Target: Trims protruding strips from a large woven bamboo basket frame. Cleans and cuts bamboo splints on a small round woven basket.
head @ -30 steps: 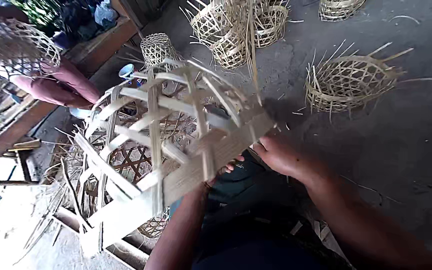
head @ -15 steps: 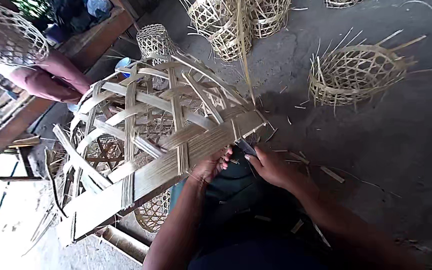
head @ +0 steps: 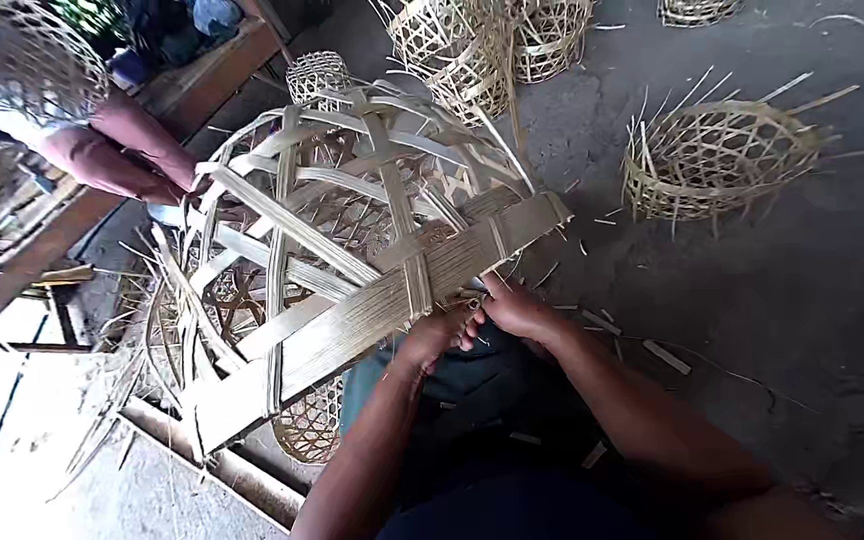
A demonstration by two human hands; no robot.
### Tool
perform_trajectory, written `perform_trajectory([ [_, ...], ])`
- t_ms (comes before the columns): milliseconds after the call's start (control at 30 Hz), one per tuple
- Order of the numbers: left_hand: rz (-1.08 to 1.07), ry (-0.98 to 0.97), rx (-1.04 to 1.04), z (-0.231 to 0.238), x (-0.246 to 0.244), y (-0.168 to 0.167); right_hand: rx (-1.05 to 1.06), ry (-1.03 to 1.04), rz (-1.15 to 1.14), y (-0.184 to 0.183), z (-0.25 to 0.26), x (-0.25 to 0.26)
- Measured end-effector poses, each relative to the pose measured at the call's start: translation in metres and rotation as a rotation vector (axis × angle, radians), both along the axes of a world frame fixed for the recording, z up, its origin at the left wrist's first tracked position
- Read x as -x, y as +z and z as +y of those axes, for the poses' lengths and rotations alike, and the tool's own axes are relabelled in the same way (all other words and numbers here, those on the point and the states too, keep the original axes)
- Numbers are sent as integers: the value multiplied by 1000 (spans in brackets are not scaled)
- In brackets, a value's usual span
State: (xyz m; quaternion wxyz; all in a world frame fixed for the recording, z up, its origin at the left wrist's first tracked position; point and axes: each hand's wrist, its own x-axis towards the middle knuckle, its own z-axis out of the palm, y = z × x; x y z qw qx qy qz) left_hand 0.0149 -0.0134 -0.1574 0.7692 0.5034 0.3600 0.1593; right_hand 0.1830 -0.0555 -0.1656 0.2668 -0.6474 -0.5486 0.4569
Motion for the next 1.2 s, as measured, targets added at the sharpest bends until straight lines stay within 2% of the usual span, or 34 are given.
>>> perform_trajectory([
  [33, -54, 25, -40, -8, -5, 8, -22, -16, 111, -3, -3, -4],
  [100, -158, -25, -253, -28, -18, 32, -107, -63, 344, -10, -12, -9],
  [167, -206, -279, -583, -42, -25, 54, -117, -128, 455, -37, -12, -11],
  [233, -74, -522, -948, -48, -30, 74, -111, -136, 472, -66, 8, -9],
  [267, 11, -542, -1078, -47, -28, 78, -90, -121, 485, -62, 10, -10],
  [300, 94, -484, -1174, -43, -23, 75, -54, -109, 488, -47, 5, -12],
  [367, 278, -273, -1276, -25, -5, 59, 41, -122, 492, -11, -9, -11],
  [433, 497, -143, -1320, -3, 13, 35, 134, -141, 499, 1, -17, -13],
  [500, 687, -204, -1258, 12, 25, 15, 171, -148, 521, 1, -21, -14],
  [600, 707, -240, -1197, 12, 28, -11, 148, -95, 399, -2, -28, -15],
  [700, 698, -114, -1195, 12, 26, -24, 106, 49, 302, 2, -40, -34],
  [767, 685, -4, -1274, 14, 28, -33, 63, 146, 411, 5, -56, -57],
  [833, 686, 39, -1301, 17, 27, -37, 21, 175, 639, 2, -75, -84],
  [900, 715, 87, -1314, 19, 24, -36, -84, 83, 859, -10, -92, -107],
  [967, 735, 128, -1305, 19, 22, -33, -183, -182, 931, -21, -103, -118],
  [1000, 730, 141, -1283, 19, 22, -31, -177, -363, 851, -25, -105, -120],
  [1067, 703, 164, -1207, 20, 22, -26, -25, -682, 425, -28, -104, -116],
  [1133, 661, 183, -1162, 20, 23, -24, 150, -744, 114, -38, -103, -111],
  [1200, 630, 195, -1180, 18, 24, -28, 155, -707, 117, -42, -103, -101],
])
